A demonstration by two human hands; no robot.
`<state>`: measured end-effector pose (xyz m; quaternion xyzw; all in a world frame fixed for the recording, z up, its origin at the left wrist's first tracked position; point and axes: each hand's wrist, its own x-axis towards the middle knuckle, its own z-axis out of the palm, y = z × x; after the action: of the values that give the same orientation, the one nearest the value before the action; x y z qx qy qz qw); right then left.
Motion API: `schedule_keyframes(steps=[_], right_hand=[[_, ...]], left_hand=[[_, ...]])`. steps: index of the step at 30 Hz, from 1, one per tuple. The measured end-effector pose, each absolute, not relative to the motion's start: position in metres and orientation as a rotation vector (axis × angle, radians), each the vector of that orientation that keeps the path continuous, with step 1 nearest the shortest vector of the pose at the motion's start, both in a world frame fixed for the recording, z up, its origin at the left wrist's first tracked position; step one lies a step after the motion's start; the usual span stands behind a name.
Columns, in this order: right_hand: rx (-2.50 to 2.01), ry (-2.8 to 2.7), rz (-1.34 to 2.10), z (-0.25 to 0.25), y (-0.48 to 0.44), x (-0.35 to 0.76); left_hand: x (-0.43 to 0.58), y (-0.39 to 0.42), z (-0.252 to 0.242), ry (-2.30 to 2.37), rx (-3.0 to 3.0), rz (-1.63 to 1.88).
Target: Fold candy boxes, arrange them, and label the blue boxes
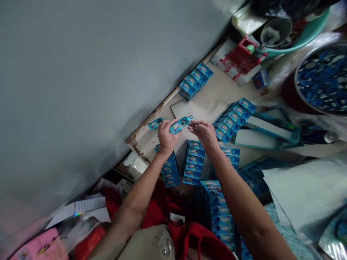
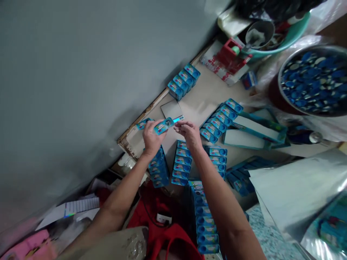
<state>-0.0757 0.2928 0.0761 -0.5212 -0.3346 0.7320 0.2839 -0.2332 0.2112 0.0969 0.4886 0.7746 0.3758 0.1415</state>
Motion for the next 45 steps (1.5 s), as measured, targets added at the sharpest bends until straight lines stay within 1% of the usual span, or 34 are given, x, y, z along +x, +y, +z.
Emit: schedule_keyframes(steps=[2,4,6,8,10,12,14,17,22,27,30,31,33,36,38,41,45], right_hand=[[-1.436,-1.066,1.94,0.068,0.292,-0.092],[-1.398,-1.459,1.88,0.064,0.29,-0.118],[-1.275,-2.039,1.628,0.065,0.286,-0.152],[-1.153,-2.55,1.236,0.069,0.284,-0.187],[-1.095,-2.856,0.967,0.073,0.286,-0.212],[-1.1,-2.98,0.896,0.077,0.295,-0.22],[-1.205,-2.945,0.915,0.079,0.312,-0.21],[-1.44,-2.723,0.906,0.08,0.351,-0.174],[-1.454,-2.519,1.003,0.074,0.399,-0.134],[-1.453,-2.24,1.097,0.082,0.369,-0.114],[-1.662,-2.042,1.106,0.087,0.34,-0.09],[-1.747,-1.96,1.147,0.087,0.332,-0.082],[-1.843,-1.675,1.355,0.085,0.322,-0.068],[-1.781,-1.216,1.712,0.083,0.309,-0.06],[-1.736,-1.092,1.868,0.086,0.301,-0.06],[-1.699,-1.002,1.985,0.095,0.293,-0.062],[-1.626,-0.93,1.965,0.103,0.286,-0.052]], left_hand=[[-0.244,0.19,0.112,2.259,1.334,1.191],[-0.258,0.165,0.128,2.287,1.256,1.24],[-0.275,0.138,0.141,2.362,1.161,1.202],[-0.294,0.114,0.147,2.474,1.036,1.122],[-0.311,0.094,0.148,2.567,0.887,1.077],[-0.325,0.08,0.144,2.605,0.783,1.071],[-0.332,0.073,0.138,2.594,0.753,1.077],[-0.33,0.074,0.129,2.506,0.758,1.079],[-0.306,0.097,0.122,2.364,0.869,1.112],[-0.281,0.117,0.131,2.25,1.048,1.135],[-0.275,0.122,0.138,2.195,1.12,1.122],[-0.275,0.123,0.14,2.186,1.132,1.121],[-0.275,0.124,0.143,2.177,1.158,1.125],[-0.277,0.129,0.147,2.17,1.211,1.143],[-0.277,0.134,0.15,2.163,1.242,1.137],[-0.277,0.143,0.154,2.163,1.257,1.121],[-0.276,0.15,0.156,2.183,1.223,1.101]])
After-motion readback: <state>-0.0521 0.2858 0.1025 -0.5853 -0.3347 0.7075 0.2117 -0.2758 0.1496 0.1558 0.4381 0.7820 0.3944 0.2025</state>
